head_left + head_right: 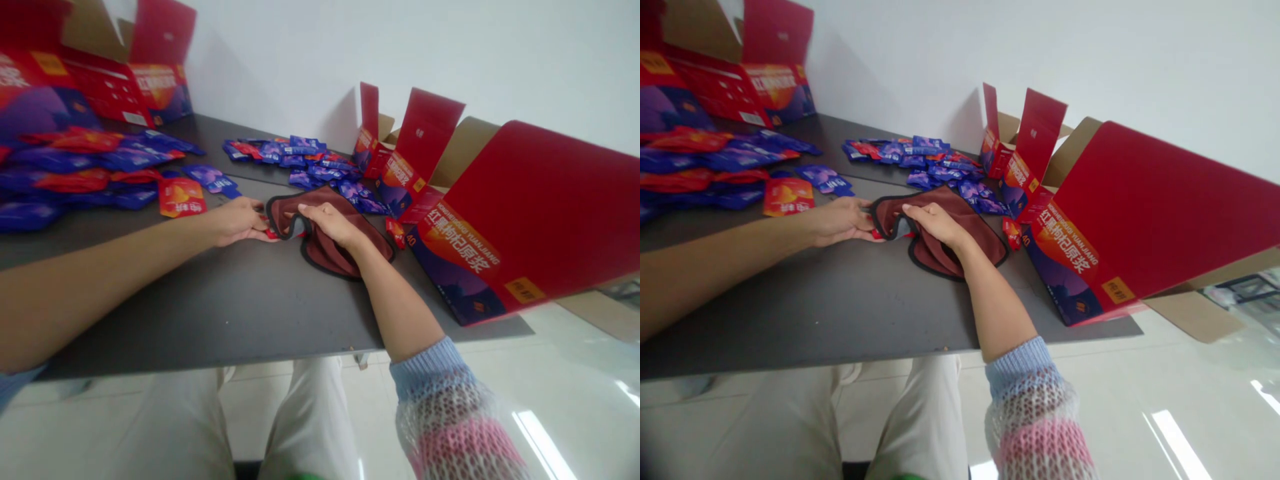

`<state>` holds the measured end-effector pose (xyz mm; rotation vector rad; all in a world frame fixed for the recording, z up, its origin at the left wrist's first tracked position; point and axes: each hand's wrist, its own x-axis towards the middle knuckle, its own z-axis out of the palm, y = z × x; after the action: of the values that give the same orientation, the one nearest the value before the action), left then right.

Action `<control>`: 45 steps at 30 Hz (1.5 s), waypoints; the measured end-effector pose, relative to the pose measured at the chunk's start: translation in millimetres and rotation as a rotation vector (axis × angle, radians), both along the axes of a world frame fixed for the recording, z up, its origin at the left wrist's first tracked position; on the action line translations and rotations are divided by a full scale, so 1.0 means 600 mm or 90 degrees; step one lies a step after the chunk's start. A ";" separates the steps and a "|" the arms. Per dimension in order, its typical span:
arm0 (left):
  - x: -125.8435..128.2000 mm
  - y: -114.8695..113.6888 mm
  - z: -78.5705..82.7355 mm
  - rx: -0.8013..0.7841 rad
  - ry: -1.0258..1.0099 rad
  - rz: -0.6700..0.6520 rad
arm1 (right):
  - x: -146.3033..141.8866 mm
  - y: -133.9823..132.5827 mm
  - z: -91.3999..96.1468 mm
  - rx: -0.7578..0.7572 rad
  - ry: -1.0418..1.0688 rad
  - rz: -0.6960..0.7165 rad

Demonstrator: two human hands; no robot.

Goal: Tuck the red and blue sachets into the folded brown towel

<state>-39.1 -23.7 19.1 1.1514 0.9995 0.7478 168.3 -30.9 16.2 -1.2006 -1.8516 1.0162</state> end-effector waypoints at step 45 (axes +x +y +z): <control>-0.002 -0.016 -0.006 0.054 0.067 0.091 | -0.018 -0.041 0.039 0.092 -0.169 0.308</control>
<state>-40.1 -33.1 15.5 1.2125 1.1567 0.8573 157.7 -55.5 39.5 -0.8494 -2.4570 0.9829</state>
